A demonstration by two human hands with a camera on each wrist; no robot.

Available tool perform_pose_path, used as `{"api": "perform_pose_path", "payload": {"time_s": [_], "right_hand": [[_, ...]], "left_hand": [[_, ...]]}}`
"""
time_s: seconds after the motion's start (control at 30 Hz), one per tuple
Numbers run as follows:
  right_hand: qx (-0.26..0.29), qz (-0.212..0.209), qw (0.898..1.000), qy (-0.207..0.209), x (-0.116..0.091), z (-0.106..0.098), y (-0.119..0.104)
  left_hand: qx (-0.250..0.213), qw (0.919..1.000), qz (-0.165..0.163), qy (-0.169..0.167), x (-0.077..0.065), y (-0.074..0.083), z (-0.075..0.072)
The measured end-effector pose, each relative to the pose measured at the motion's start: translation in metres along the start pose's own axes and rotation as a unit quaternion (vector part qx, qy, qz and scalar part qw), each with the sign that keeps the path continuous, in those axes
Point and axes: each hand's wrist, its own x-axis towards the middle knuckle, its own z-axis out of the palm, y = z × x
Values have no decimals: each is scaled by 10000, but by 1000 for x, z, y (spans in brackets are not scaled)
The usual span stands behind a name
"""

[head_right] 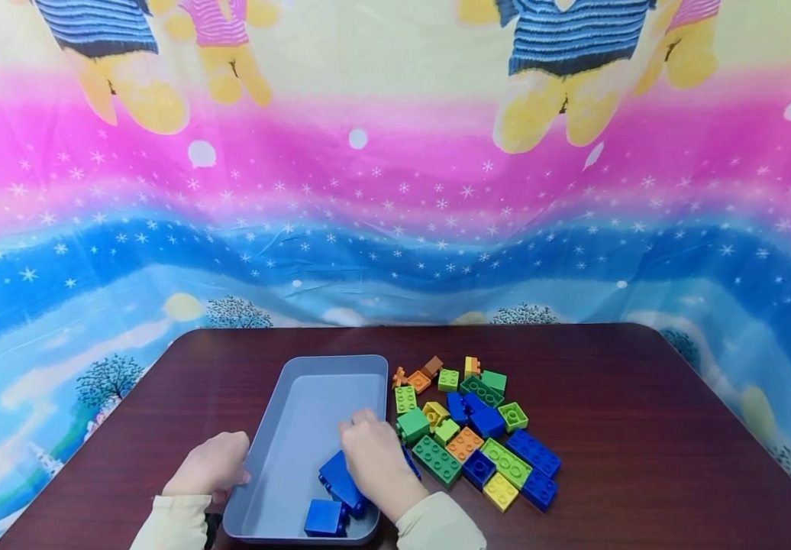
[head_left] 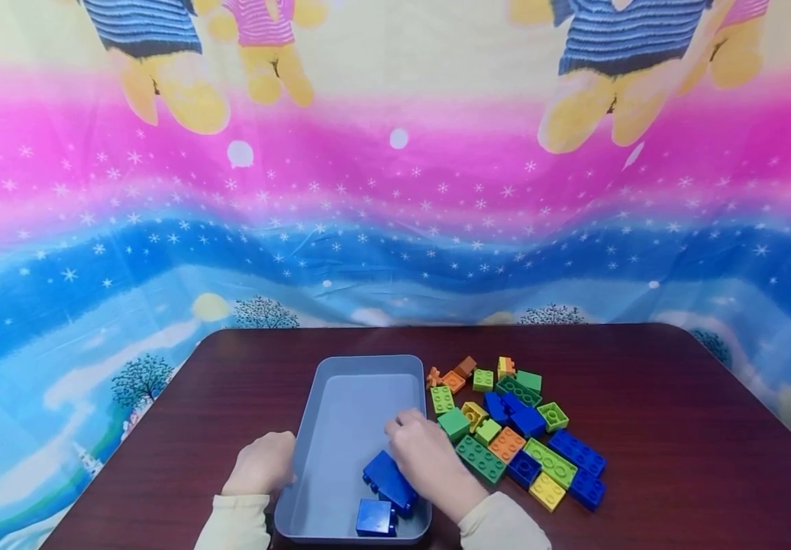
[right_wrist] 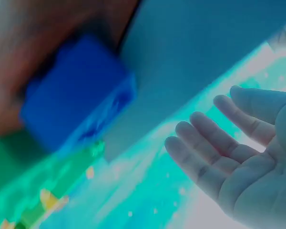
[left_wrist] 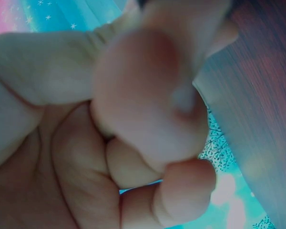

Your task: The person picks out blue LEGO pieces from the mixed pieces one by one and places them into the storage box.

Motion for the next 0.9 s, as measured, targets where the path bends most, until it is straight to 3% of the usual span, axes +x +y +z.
{"api": "perform_pose_path", "payload": {"time_s": [0.1,0.2,0.37,0.5,0.9], "right_hand": [[-9,281,9996,-59,-1,-9,10],[72,760,9956,-549,-3,-17,17],[339,1474,9752,-1616,-8,-24,24],[528,1732,9610,-2092,-10,-25,26],[593,1898,9489,-2451,-11,-22,23]], "left_hand": [[-4,10000,-15,-28,0,0,0],[-18,10000,-29,-47,1,0,-1],[-32,10000,-33,-79,1,0,0],[-31,9999,-61,-121,1,0,0],[-18,9999,-70,-111,1,0,1]]}}
